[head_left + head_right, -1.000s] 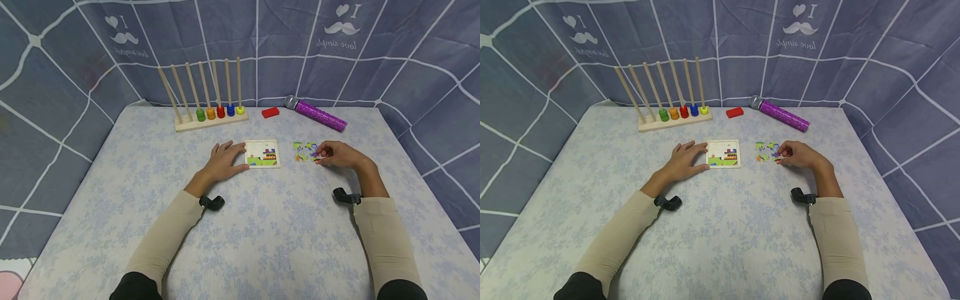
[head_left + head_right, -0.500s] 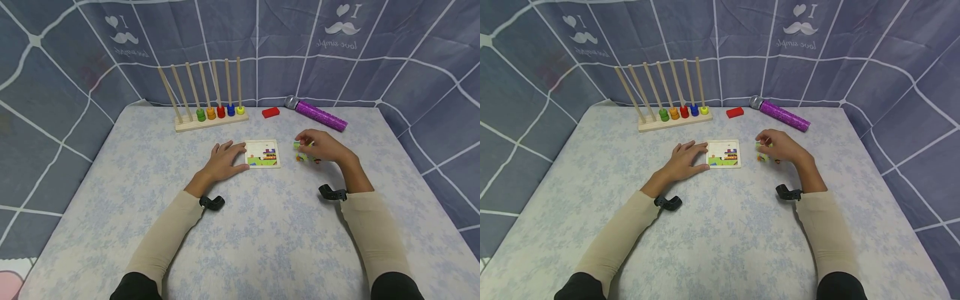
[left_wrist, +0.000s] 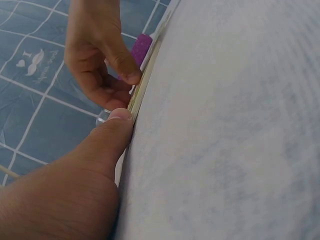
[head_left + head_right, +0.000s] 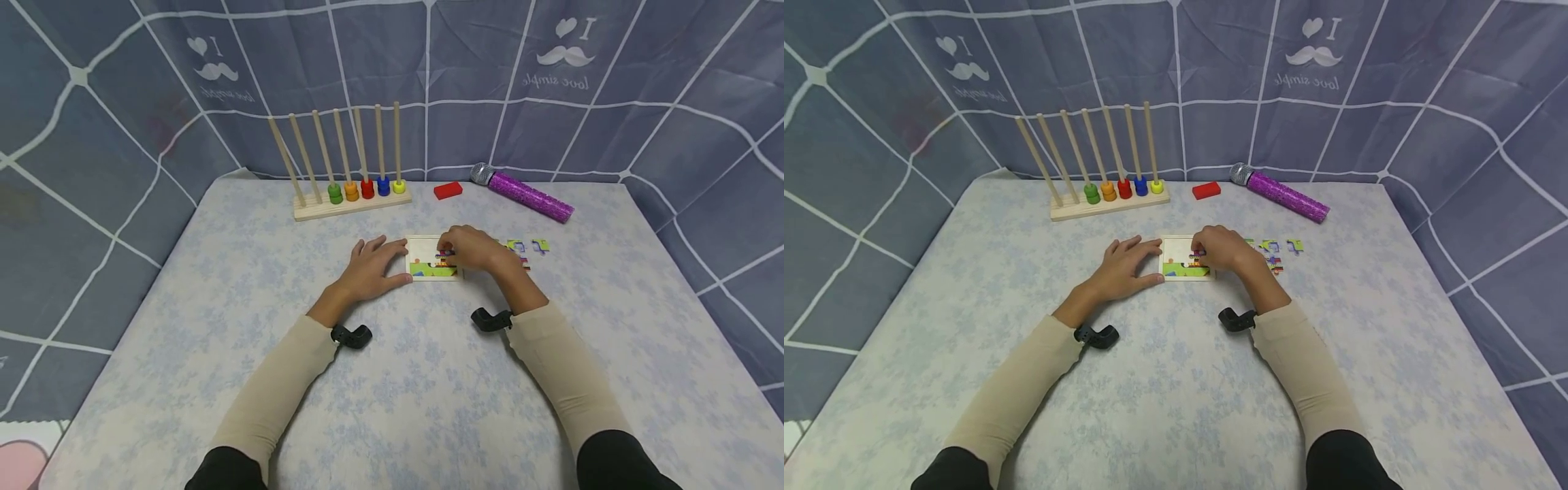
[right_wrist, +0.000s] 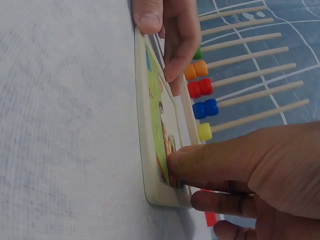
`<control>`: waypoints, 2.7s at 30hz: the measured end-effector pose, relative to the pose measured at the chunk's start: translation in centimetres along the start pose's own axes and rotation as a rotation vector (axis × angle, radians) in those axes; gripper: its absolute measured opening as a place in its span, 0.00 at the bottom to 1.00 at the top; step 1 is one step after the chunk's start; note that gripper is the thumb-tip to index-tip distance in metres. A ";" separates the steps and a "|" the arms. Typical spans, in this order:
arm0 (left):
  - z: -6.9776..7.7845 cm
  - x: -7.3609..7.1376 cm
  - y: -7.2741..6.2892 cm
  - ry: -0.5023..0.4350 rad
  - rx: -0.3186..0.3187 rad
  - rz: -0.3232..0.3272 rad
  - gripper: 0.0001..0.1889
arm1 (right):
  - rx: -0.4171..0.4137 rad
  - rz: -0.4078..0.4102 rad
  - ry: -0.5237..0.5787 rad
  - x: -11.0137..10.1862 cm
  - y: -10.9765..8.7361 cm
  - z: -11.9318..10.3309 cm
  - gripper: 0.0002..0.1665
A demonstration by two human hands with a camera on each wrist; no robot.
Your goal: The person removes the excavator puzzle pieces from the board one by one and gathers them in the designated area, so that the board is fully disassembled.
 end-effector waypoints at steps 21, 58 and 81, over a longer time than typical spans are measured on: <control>-0.4 0.4 -0.3 0.006 0.007 0.009 0.34 | -0.062 0.022 0.070 0.8 -0.3 0.1 0.20; -0.1 -0.1 0.6 0.031 0.009 -0.001 0.34 | 0.098 0.322 0.163 -3.4 -13.5 13.6 0.26; -0.1 0.0 0.0 0.006 0.013 0.010 0.34 | 0.170 0.294 0.245 -1.3 -13.8 15.1 0.10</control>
Point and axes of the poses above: each hand's wrist, its own y-axis towards the middle knuckle, its own x-axis out of the palm, z = x × y, the point moved 4 cm from there along y, towards the middle knuckle
